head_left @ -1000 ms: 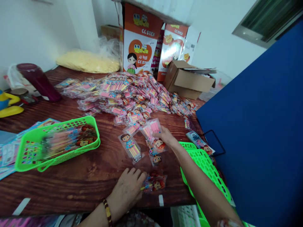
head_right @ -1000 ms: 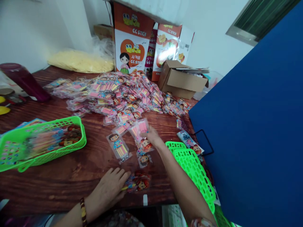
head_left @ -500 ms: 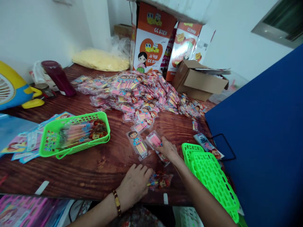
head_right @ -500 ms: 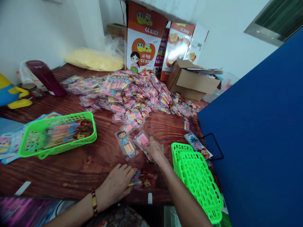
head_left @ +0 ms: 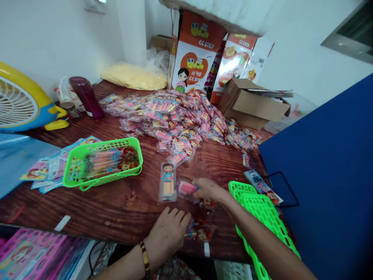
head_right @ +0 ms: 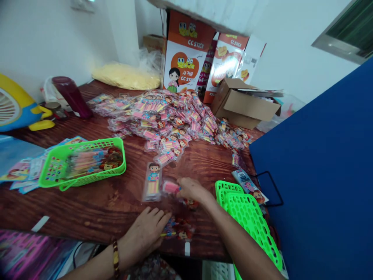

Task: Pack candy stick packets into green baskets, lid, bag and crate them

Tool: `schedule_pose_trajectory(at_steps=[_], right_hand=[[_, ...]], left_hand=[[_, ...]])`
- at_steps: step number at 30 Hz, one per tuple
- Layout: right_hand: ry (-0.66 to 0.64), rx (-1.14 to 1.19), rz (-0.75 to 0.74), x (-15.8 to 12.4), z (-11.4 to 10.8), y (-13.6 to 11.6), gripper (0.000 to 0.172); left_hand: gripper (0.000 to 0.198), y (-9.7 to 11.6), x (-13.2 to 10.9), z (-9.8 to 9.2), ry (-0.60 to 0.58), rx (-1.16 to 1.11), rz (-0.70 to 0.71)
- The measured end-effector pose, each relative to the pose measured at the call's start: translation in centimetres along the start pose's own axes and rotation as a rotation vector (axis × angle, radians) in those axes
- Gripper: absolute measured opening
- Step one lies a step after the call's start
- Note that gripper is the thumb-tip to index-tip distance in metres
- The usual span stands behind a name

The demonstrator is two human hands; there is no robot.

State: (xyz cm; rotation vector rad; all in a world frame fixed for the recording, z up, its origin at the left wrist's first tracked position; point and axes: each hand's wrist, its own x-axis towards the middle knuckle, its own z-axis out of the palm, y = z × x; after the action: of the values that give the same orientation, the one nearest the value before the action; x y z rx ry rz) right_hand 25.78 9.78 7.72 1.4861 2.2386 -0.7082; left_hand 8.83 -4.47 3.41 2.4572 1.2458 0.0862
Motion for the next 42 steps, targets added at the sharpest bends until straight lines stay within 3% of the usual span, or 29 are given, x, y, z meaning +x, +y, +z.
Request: schedule_pose_trajectory(at_steps=[3, 7, 10, 13, 16, 19, 22, 25, 27, 29, 33, 37, 42], right_hand=[[-0.037, -0.038, -0.258, 0.0, -0.1, -3.0, 0.028], [0.112, -0.202, -0.514, 1.0, -3.2, -6.1, 0.016], [0.023, -0.177, -0.61, 2.5, -4.5, -9.1, 0.019], [-0.057, -0.128, -0.499, 4.2, -3.1, -12.3, 0.04], [0.0, -0.161, -0.318, 5.4, -0.6, -14.3, 0.052], [0.085, -0.196, -0.311, 5.8, 1.1, -14.8, 0.052], [0.148, -0.219, -0.419, 5.4, 1.7, -14.3, 0.043], [0.073, -0.179, -0.477, 5.0, 0.5, -12.0, 0.037], [0.035, -0.141, -0.46, 5.2, -1.4, -9.2, 0.035], [0.108, -0.147, -0.411, 6.0, -3.9, -5.9, 0.038], [0.121, -0.293, -0.346, 9.3, -7.7, -1.5, 0.058], [0.023, -0.346, -0.282, 11.8, -8.4, -1.5, 0.067], [0.153, -0.367, -0.312, 11.8, -7.3, -2.0, 0.046]], left_hand=[[0.043, 0.3, -0.2, -0.1, 0.029, -0.008, 0.022], [0.04, 0.4, -0.4, -0.4, 0.026, -0.027, 0.008], [0.039, 0.4, -0.3, -0.8, 0.01, -0.048, 0.01], [0.038, 0.3, -0.3, -1.0, -0.01, -0.062, -0.009], [0.041, -0.1, -0.6, -1.2, -0.013, -0.074, -0.033], [0.044, -0.7, -0.8, -1.4, 0.039, -0.077, -0.038], [0.043, -1.2, -0.9, -1.6, 0.093, -0.068, -0.04], [0.046, -1.5, -1.0, -1.9, 0.05, -0.042, -0.071], [0.05, -1.6, -1.0, -2.1, 0.0, -0.031, -0.112], [0.052, -1.8, -1.0, -2.2, -0.026, -0.032, -0.135], [0.05, -2.0, -0.5, -2.0, -0.003, -0.026, -0.11], [0.052, -2.0, -0.2, -1.5, 0.006, -0.002, -0.11], [0.058, -1.9, -0.3, -1.3, -0.01, 0.006, -0.112]])
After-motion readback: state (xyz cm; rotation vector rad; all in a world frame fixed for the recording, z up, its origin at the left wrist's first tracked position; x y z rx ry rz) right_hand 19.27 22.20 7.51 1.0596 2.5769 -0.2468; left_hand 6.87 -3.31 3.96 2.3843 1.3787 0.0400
